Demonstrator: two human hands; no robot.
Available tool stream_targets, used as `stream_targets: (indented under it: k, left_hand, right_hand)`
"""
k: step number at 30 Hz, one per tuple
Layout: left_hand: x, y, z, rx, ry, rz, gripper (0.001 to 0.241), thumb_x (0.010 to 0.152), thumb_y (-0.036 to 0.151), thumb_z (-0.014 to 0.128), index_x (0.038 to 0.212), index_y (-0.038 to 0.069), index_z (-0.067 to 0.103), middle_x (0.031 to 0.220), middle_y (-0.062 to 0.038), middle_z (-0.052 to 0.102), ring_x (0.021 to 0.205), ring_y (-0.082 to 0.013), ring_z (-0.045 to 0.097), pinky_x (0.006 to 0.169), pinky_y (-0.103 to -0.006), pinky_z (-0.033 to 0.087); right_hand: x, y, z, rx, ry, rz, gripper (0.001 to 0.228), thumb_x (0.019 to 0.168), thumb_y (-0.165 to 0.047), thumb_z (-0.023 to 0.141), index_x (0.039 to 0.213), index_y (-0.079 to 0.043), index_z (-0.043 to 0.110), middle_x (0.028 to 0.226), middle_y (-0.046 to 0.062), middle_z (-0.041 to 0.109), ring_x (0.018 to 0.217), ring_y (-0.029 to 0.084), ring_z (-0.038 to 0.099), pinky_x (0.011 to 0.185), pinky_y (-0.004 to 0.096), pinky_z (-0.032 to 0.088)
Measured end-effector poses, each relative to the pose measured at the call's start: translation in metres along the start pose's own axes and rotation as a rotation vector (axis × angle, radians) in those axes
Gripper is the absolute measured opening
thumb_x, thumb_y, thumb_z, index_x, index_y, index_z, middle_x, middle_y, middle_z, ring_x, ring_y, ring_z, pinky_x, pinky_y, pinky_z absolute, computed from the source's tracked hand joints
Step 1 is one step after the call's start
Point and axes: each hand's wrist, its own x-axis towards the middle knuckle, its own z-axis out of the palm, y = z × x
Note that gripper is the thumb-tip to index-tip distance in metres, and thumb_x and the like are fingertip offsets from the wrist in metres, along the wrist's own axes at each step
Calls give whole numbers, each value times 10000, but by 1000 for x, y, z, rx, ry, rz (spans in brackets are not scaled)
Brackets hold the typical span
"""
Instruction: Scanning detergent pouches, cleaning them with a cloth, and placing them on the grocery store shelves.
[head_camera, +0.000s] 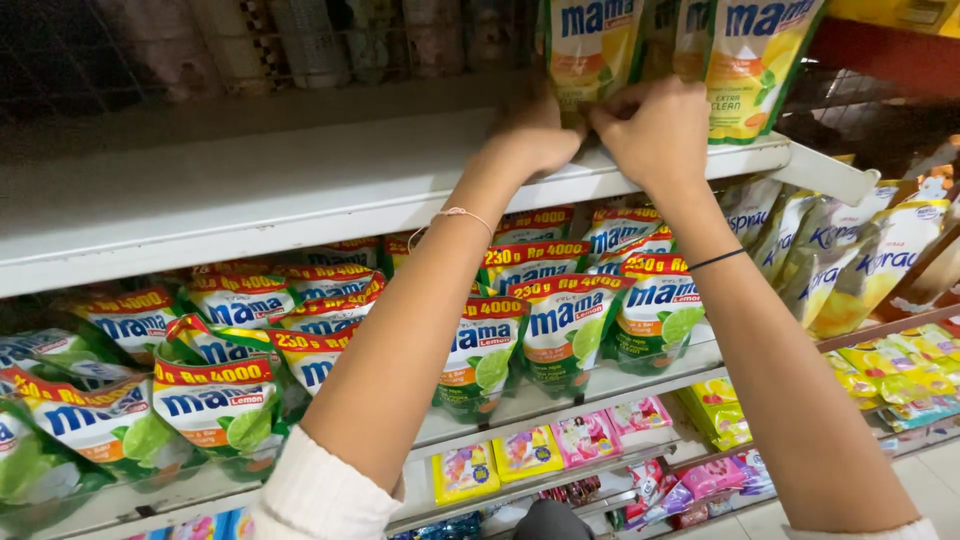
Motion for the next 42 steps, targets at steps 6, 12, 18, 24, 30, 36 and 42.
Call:
stream_targets:
  k: [6, 12, 18, 24, 30, 36, 42]
  left_hand:
    - [-21, 24, -12, 184, -4, -222, 1135, 882, 469, 686, 1601, 45, -83, 1570, -299, 286, 1409, -446, 403, 1126, -497, 412]
    - [-21, 22, -12, 214, -6, -184, 1169, 878, 549, 670, 1603, 41, -94, 1560, -344, 273, 1383, -468, 427, 1120, -504, 416]
    - [-28, 31, -19, 251, -46, -169, 1207, 845, 587, 688, 1617, 65, -79, 1570, -326, 285, 1378, -452, 452, 1125, -539, 406]
    - [-26, 25, -16, 287, -60, -149, 1107, 863, 574, 686, 1614, 98, 27, 1610, -286, 219, 1434, -455, 365, 1140, -599, 349]
    - [-32, 31, -21, 259, -87, -133, 1003, 873, 547, 655, 1625, 174, 107, 1636, -236, 209, 1457, -434, 354, 1155, -616, 331]
    - [-31, 32, -25, 309, -147, -162, 939, 886, 558, 637, 1615, 214, 156, 1562, -228, 367, 1415, -429, 412, 1151, -604, 337]
    - [-28, 32, -25, 315, -143, -167, 770, 868, 529, 641, 1514, 179, 415, 1422, -224, 552, 1303, -410, 546, 1099, -517, 442]
  right_hand:
    - [0, 0, -1, 41, 2, 2, 245, 883, -326, 848, 854, -83, 830, 741, 148, 734, 634, 339, 703, 710, 411, 591]
    - [0, 2, 0, 27, -15, 21, 217, 857, -304, 836, 849, -87, 833, 738, 155, 732, 635, 350, 698, 702, 422, 587]
    - [0, 2, -2, -1, -8, -19, 232, 876, -311, 839, 839, -82, 828, 726, 148, 727, 626, 356, 688, 697, 432, 578]
    - [0, -1, -4, 39, -1, 29, 201, 855, -285, 813, 847, -85, 827, 724, 143, 727, 624, 341, 698, 695, 418, 586]
    - [0, -3, -5, 37, 22, 14, 225, 896, -292, 811, 841, -74, 822, 723, 153, 724, 625, 344, 691, 690, 420, 580]
    - [1, -2, -4, 94, 26, 1, 250, 914, -303, 795, 840, -65, 811, 738, 143, 730, 625, 324, 704, 676, 409, 575]
    - [4, -12, -12, 63, 15, 59, 392, 945, -421, 799, 803, -56, 805, 676, 160, 697, 582, 349, 670, 621, 429, 547]
